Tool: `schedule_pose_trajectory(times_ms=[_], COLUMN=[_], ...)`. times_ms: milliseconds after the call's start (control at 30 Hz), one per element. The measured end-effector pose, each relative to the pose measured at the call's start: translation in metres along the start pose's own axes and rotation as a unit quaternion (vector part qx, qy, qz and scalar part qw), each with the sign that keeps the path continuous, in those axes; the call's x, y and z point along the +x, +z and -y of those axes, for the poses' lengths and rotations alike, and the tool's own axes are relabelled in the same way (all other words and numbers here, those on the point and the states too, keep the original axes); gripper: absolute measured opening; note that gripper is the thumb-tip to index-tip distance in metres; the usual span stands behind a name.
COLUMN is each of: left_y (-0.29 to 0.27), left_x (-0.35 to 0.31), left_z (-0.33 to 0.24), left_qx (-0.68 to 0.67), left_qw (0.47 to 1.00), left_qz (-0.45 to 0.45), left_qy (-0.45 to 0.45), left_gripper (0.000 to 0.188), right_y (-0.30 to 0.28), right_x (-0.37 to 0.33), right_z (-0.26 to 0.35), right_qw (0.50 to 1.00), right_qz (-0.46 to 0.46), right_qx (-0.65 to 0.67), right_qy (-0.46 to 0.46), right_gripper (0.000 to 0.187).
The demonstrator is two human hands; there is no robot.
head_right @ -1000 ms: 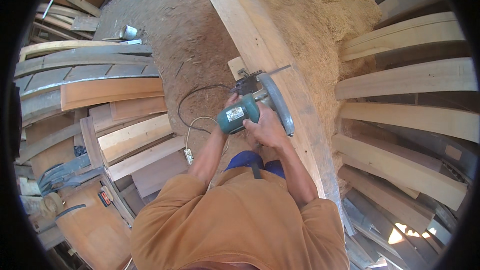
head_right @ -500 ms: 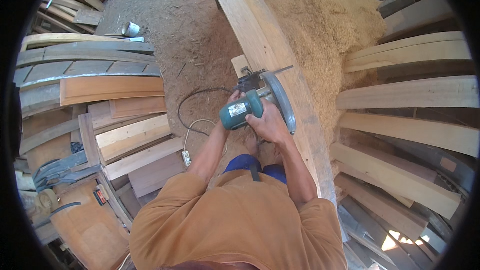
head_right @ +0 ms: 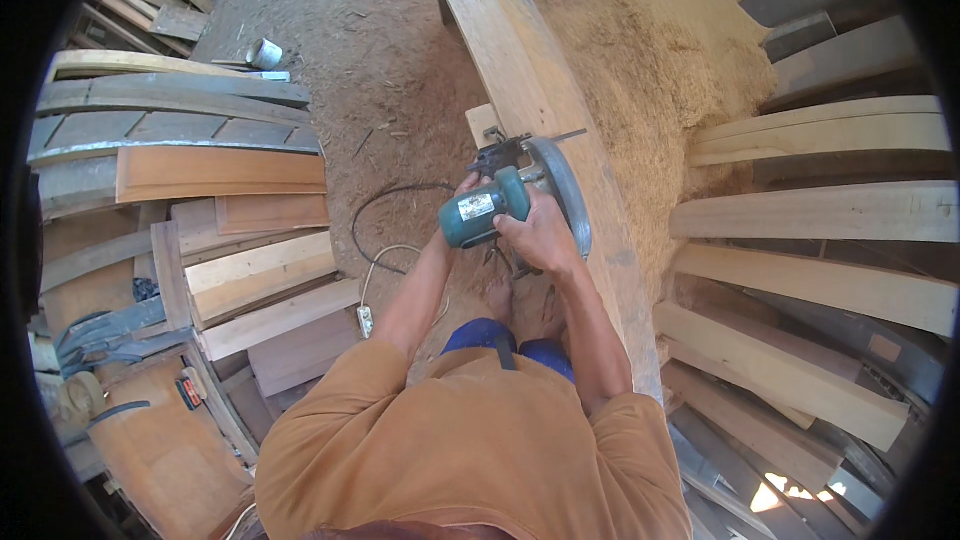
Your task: The person measures and marks a large wooden board before using a circular saw to cut a small section from its end. They then place the cut block aside and pick it up to show it.
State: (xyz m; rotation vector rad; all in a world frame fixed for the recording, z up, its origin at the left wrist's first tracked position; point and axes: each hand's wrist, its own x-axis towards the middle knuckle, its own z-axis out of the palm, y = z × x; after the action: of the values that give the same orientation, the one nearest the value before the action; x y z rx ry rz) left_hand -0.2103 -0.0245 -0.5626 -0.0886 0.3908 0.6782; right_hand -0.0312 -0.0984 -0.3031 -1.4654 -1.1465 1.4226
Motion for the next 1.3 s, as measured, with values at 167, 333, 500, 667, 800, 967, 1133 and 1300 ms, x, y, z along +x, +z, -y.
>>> schedule_pose_trajectory(times_ms=[167,333,500,667,800,967,1133,1300], left_y=[0.014,0.072,0.004,-0.010,-0.019,0.003,0.005,0.014], left_x=[-0.009,-0.048,-0.036,-0.016,-0.010,0.001,0.008,0.019], left_z=[-0.016,0.014,0.033,0.025,0.008,-0.020,-0.039,-0.062], left_qx=[0.068,0.270,0.227,0.221,0.208,0.232,0.219,0.226], left_qw=[0.998,0.953,0.967,0.966,0.969,0.966,0.969,0.969], left_qz=[0.016,0.044,-0.060,-0.053,-0.037,-0.056,-0.040,-0.060], left_qy=[0.002,0.134,0.103,0.122,0.130,0.097,0.110,0.081], left_gripper=[0.046,0.036,0.048,0.042,0.039,0.039,0.038,0.041], right_y=[0.007,-0.004,0.006,0.005,0.009,0.011,0.014,0.017], right_x=[0.014,0.029,0.042,0.058,0.078,0.104,0.128,0.149], right_z=[0.013,0.003,0.020,0.026,0.026,0.033,0.041,0.054], right_qw=[1.000,0.999,0.999,0.999,0.998,0.999,1.000,0.999], right_qz=[0.019,0.007,0.021,0.015,0.024,0.014,0.016,0.017], right_qx=[0.004,0.029,0.043,0.040,0.051,0.039,0.006,-0.019], right_qy=[0.009,0.022,0.013,0.030,0.040,0.011,-0.010,-0.022], right_gripper=[0.037,0.028,0.024,0.024,0.024,0.024,0.028,0.032])
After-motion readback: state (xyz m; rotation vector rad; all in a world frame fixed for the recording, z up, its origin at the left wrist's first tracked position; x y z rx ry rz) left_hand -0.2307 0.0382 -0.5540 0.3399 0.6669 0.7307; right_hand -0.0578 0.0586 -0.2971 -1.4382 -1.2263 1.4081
